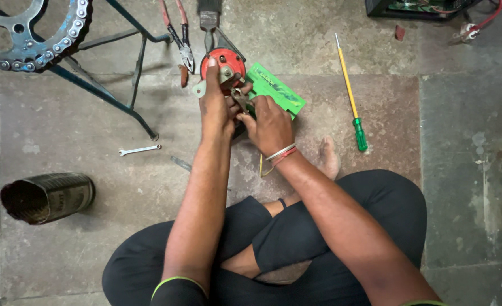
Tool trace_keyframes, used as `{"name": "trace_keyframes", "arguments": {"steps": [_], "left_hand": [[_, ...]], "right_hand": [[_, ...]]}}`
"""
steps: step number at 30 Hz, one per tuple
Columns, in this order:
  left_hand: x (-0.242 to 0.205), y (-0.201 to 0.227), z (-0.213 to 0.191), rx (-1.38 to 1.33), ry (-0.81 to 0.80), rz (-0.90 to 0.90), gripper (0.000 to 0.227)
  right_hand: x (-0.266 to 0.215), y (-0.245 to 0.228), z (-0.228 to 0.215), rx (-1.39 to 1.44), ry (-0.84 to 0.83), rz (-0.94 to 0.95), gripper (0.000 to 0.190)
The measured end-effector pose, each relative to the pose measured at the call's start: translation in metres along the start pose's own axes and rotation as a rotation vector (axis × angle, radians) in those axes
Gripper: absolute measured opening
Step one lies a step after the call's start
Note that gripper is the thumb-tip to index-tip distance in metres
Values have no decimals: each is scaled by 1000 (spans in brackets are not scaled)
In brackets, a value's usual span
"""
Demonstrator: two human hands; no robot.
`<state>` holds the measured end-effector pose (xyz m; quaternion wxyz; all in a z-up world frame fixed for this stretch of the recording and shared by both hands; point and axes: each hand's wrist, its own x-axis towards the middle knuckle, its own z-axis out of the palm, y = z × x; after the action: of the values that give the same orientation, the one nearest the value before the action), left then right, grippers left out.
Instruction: The person sits on the floor and uses a screwdriver to manipulate a small red and grey electrical component. They connect the component to a green battery pack and repeatedly touch the screwdriver to the component's terminals, likely testing for continuity or a spark.
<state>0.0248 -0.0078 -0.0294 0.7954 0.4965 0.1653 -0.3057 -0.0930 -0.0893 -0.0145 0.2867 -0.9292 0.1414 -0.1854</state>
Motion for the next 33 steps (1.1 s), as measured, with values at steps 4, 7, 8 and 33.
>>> {"name": "trace_keyframes", "arguments": {"steps": [4,7,8,33], "left_hand": [[1,0,1,-59,0,-13,72],[2,1,-1,-101,-4,-15,68],[2,2,-2,-113,-16,-17,68],[-5,3,-5,188,-112,352,69]], "right_hand": [[1,-1,0,-9,-3,3,39],[-3,-3,1,-5,-17,36,38],[-3,-4,2,-3,-24,53,38],[-19,9,53,405,-288,278,46]]}}
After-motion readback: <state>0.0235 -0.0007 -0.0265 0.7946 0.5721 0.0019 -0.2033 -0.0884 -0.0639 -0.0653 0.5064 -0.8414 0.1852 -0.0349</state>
